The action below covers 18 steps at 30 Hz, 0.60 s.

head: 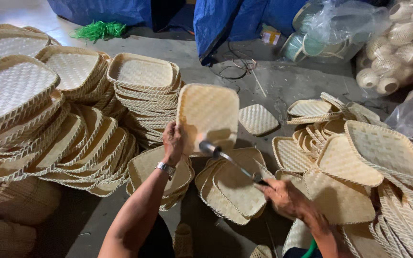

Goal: The person uses a handheld blowtorch to apply heat to the surface of square woven baskets. They pick up each basket from a stack, move the flame over the surface, and then place the treated basket onto a separate pile.

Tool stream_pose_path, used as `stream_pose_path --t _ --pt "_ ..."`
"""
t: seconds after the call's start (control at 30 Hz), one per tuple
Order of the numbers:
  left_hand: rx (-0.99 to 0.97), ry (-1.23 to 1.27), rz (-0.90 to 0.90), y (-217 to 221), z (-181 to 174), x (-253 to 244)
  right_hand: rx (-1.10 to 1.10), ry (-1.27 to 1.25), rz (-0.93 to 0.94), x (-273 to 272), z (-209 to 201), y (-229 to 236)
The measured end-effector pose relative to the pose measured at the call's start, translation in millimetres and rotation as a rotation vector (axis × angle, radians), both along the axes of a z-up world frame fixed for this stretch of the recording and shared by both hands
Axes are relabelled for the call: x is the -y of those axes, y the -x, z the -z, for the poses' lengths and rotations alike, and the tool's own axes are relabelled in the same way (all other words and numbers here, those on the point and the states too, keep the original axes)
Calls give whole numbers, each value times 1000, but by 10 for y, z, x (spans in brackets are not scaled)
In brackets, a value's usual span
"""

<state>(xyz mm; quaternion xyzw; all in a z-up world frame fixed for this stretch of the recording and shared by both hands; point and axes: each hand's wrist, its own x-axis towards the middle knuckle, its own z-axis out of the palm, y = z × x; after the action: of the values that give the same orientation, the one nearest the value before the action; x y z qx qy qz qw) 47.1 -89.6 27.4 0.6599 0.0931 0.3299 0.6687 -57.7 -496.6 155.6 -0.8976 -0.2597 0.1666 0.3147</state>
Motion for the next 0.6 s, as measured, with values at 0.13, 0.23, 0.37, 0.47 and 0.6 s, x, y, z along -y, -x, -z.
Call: stream_pose_path --t 0.13,0.23,0.37,0.47,0.6 --pt "62 -87 -126 134 -196 -180 133 120 137 -76 -29 96" --pt "98 -4 -108 179 -312 -254 219 66 147 25 -3 10" --pt "85 119 -73 297 -424 -279 104 281 238 55 102 -110" --pt "75 112 -69 348 -419 -300 165 90 232 121 58 -54" --pt "81 132 -46 275 -363 -343 240 45 256 100 13 -69"
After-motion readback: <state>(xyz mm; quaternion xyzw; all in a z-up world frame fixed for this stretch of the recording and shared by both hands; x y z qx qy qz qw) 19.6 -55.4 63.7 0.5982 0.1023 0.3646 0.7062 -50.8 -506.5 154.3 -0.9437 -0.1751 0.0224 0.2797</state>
